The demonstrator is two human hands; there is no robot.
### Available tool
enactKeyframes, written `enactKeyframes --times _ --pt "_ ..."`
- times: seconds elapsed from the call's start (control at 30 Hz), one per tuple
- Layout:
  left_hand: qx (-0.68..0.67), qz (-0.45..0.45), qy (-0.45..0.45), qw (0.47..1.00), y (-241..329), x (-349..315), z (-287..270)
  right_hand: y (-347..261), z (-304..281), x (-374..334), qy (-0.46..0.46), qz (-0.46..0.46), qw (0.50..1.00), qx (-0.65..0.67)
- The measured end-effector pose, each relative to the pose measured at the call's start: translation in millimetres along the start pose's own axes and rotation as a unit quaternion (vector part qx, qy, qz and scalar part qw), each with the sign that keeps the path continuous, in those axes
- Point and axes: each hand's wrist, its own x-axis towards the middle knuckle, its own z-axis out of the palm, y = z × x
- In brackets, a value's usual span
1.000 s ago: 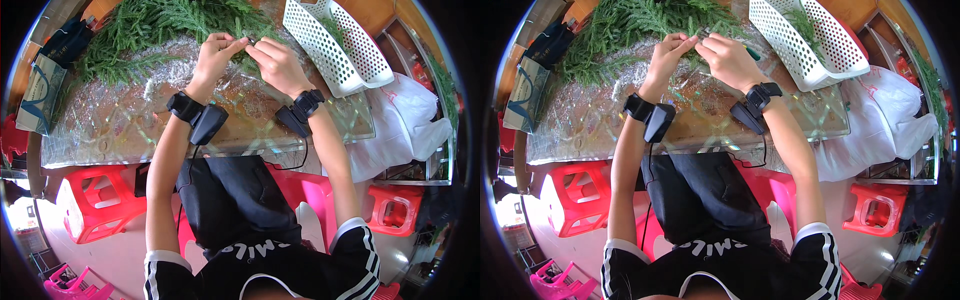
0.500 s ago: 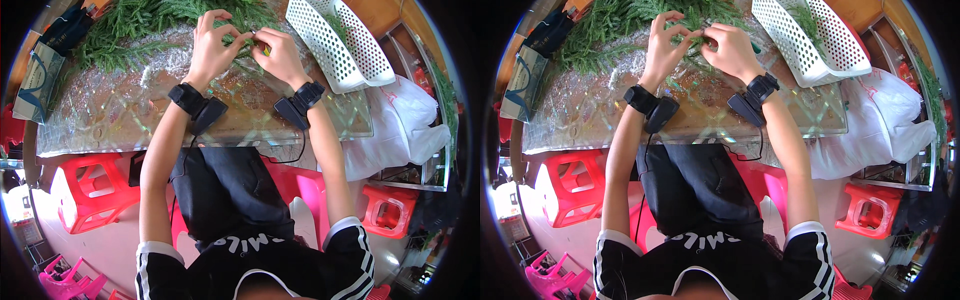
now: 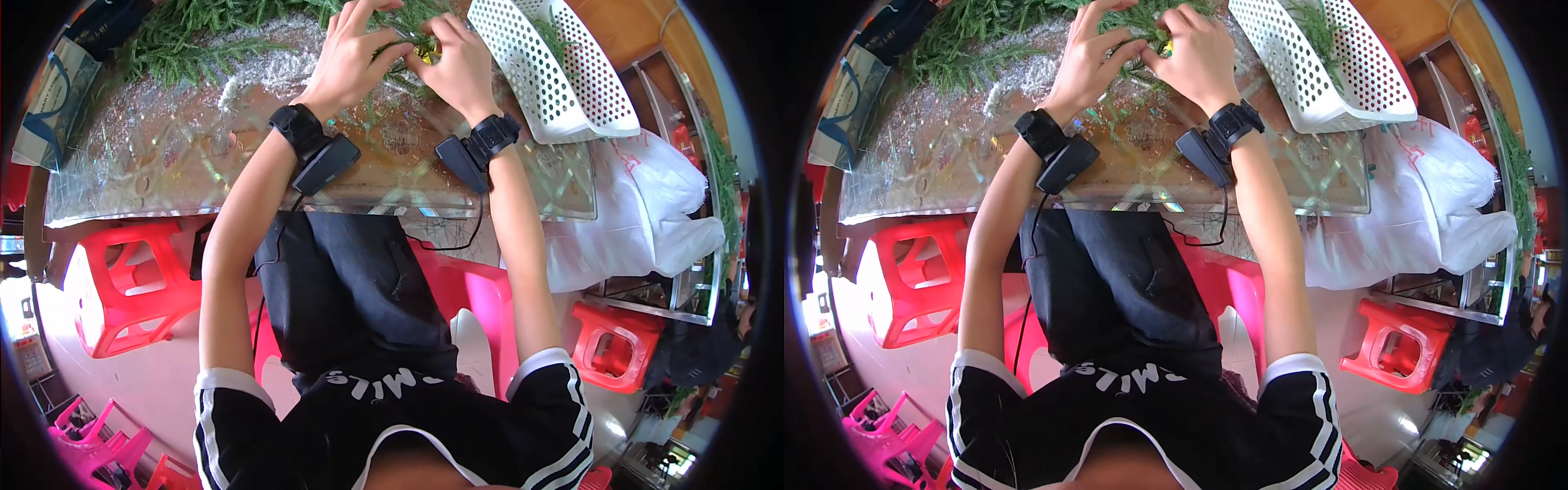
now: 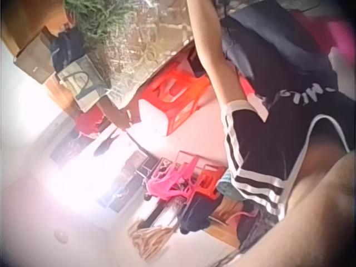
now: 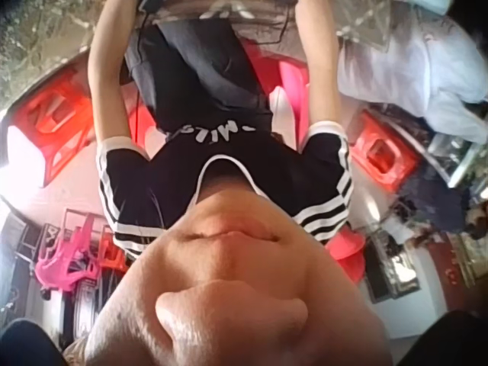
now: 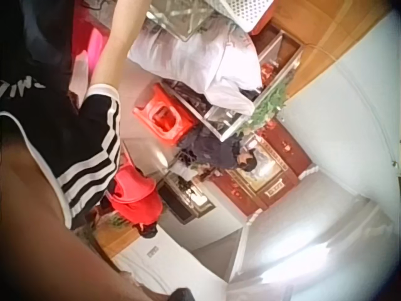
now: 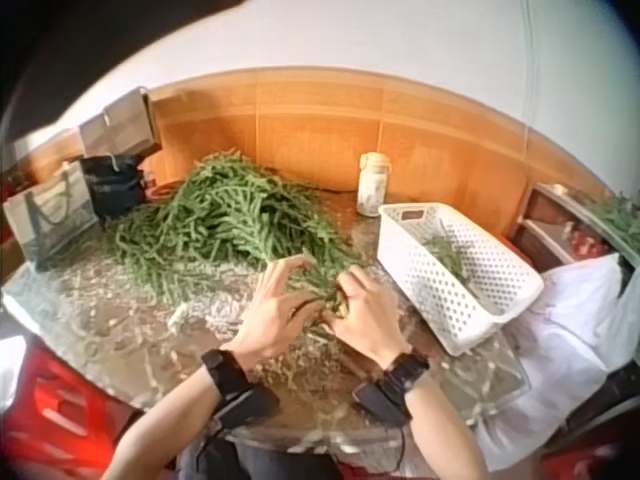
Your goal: Trimming and sorting green plant stems into a plastic basket.
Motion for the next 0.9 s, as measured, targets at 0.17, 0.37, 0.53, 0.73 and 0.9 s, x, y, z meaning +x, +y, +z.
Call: enactKeyframes --times 0.17,0.37,0.53,0.73,0.9 --pt "-0.054 -0.18 -0.069 0.98 29 9 -5 -17 -16 6 -0.015 0.08 0.997 0.011" --pt "-0.108 -0.156 -0.012 0.982 18 9 -1 -16 -4 -1 0.022 0.137 0.973 0.186" --pt "-0.124 -0.179 0.026 0.976 22 8 -4 -9 0 -4 0.024 0.076 0.981 0.178" --pt "-0.09 -0.302 -0.057 0.947 28 9 -9 -13 -4 -6 -0.039 0.154 0.966 0.205" --pt "-0.015 -0.177 0.006 0.984 14 -4 1 -18 -4 -2 -0.026 0.154 0.956 0.248"
